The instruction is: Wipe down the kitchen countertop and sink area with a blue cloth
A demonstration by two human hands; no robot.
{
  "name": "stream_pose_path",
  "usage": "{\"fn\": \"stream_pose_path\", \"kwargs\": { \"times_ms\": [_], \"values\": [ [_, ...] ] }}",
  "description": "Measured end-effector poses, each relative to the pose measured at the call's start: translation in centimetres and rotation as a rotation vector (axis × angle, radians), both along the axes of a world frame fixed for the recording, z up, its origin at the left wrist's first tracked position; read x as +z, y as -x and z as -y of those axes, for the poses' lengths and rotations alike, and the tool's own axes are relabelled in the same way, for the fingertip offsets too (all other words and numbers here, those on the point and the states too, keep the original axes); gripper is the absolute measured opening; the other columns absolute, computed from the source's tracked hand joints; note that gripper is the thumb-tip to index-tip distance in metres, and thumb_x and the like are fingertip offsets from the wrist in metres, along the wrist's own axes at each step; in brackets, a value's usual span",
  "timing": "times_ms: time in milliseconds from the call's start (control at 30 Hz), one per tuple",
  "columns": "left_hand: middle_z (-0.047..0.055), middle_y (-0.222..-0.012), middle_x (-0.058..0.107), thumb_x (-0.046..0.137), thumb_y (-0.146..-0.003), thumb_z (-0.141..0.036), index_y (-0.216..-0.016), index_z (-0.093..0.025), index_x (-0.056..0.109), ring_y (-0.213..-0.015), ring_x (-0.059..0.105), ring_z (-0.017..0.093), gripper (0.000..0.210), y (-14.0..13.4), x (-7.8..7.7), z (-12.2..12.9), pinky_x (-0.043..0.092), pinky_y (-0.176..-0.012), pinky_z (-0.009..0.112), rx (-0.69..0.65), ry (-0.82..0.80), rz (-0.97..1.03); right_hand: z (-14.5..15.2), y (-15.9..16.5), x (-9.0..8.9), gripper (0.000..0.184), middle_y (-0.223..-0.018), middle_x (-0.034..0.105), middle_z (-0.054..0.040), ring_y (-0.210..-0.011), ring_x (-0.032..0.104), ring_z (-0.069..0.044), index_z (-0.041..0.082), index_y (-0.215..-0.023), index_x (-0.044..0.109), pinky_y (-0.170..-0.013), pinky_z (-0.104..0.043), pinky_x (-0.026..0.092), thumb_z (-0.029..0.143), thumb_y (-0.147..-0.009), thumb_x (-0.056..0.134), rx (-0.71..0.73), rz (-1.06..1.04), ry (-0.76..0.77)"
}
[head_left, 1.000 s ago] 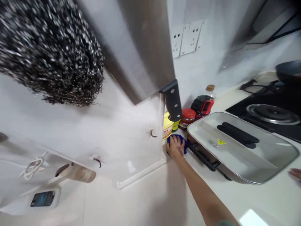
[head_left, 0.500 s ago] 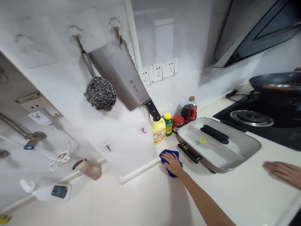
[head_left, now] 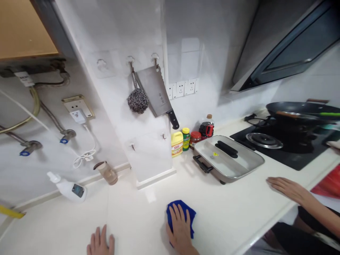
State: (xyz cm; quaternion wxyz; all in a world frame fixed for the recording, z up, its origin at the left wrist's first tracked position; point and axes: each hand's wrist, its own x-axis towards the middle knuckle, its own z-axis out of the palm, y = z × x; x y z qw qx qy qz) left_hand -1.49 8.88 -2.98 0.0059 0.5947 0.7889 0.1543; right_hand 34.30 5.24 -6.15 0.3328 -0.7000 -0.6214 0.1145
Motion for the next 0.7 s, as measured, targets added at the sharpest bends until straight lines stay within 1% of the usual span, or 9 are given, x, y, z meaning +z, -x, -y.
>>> {"fn": "stream_pose_path", "kwargs": {
  "times_ms": [67, 133, 200, 233, 367, 433, 500, 600, 700],
  "values": [
    [0.015, -0.163, 0.036, 0.026, -0.095, -0.049, -0.149, -0.015, 0.047, -0.153, 0.026, 0.036, 0.066, -0.1, 0.0, 0.0, 0.022, -0.124, 0.061, -0.004, -0.014, -0.001, 1.5, 0.5, 0.4, 0.057, -0.154, 0.047, -0.0074, -0.145, 0.037, -0.038, 0.027, -0.147, 0.052, -0.121, -0.07, 0.018, 0.044, -0.092, 0.053, 0.055, -0.174, -0.016],
    [0.022, -0.16, 0.038, 0.025, -0.096, -0.044, -0.146, -0.008, 0.049, -0.154, 0.023, 0.039, 0.066, -1.1, -0.3, 0.0, 0.022, -0.124, 0.063, -0.016, -0.034, 0.013, 2.8, -0.7, 0.7, 0.055, -0.151, 0.052, -0.0087, -0.141, 0.045, -0.033, 0.025, -0.145, 0.053, -0.12, -0.061, 0.032, 0.051, -0.097, 0.044, 0.023, -0.386, -0.034],
    [0.026, -0.157, 0.041, 0.027, -0.097, -0.039, -0.141, -0.003, 0.053, -0.155, 0.02, 0.04, 0.063, -3.9, -0.5, 0.3, 0.024, -0.123, 0.064, -0.124, -0.05, 0.049, 4.2, -3.2, 0.6, 0.057, -0.145, 0.057, -0.0114, -0.133, 0.053, -0.03, 0.022, -0.142, 0.055, -0.114, -0.051, 0.044, 0.054, -0.099, 0.037, -0.1, -0.524, -0.074],
    [0.025, -0.158, 0.041, 0.03, -0.097, -0.038, -0.141, -0.005, 0.054, -0.155, 0.018, 0.038, 0.06, -6.1, -0.6, 0.6, 0.024, -0.124, 0.063, -0.238, -0.053, 0.075, 4.8, -4.7, 0.4, 0.058, -0.142, 0.059, -0.0128, -0.13, 0.056, -0.03, 0.02, -0.14, 0.057, -0.112, -0.05, 0.047, 0.055, -0.099, 0.036, -0.164, -0.535, -0.098],
    [0.014, -0.165, 0.034, 0.033, -0.1, -0.035, -0.148, -0.021, 0.05, -0.156, 0.02, 0.031, 0.053, -17.7, -0.5, 2.5, 0.024, -0.126, 0.058, -0.714, -0.025, 0.244, 7.4, -9.5, -1.9, 0.056, -0.134, 0.063, -0.0164, -0.127, 0.057, -0.035, 0.018, -0.126, 0.064, -0.111, -0.057, 0.046, 0.056, -0.097, 0.036, -0.246, -0.289, -0.148],
    [0.011, -0.166, 0.031, 0.036, -0.099, -0.035, -0.151, -0.03, 0.044, -0.156, 0.018, 0.034, 0.052, -22.7, -0.5, 3.7, 0.019, -0.124, 0.069, -0.844, 0.014, 0.289, 8.5, -10.6, -3.5, 0.052, -0.134, 0.062, -0.0175, -0.128, 0.056, -0.035, 0.018, -0.122, 0.065, -0.111, -0.059, 0.046, 0.052, -0.098, 0.035, -0.197, -0.145, -0.149],
    [0.012, -0.168, 0.026, 0.052, -0.094, -0.043, -0.149, -0.036, 0.046, -0.155, 0.016, 0.042, 0.057, -25.6, -0.8, 4.6, 0.013, -0.119, 0.079, -0.934, 0.048, 0.309, 9.4, -10.8, -5.1, 0.048, -0.139, 0.058, -0.0171, -0.132, 0.053, -0.033, 0.018, -0.128, 0.062, -0.112, -0.058, 0.045, 0.044, -0.099, 0.033, -0.121, -0.03, -0.162],
    [0.011, -0.167, 0.027, 0.066, -0.085, -0.049, -0.145, -0.039, 0.049, -0.155, 0.014, 0.045, 0.064, -25.9, -1.6, 5.6, 0.008, -0.116, 0.083, -0.988, 0.061, 0.308, 10.2, -10.8, -7.0, 0.049, -0.146, 0.052, -0.0166, -0.138, 0.046, -0.034, 0.019, -0.141, 0.052, -0.113, -0.059, 0.044, 0.035, -0.099, 0.031, -0.073, 0.091, -0.217],
    [0.008, -0.164, 0.034, 0.065, -0.085, -0.043, -0.141, -0.039, 0.053, -0.155, 0.018, 0.04, 0.058, -22.8, -1.8, 6.4, 0.005, -0.119, 0.081, -1.0, 0.064, 0.299, 10.2, -11.1, -8.3, 0.052, -0.145, 0.051, -0.0174, -0.138, 0.046, -0.037, 0.021, -0.145, 0.047, -0.111, -0.063, 0.045, 0.033, -0.097, 0.033, -0.064, 0.129, -0.262]
  ]
}}
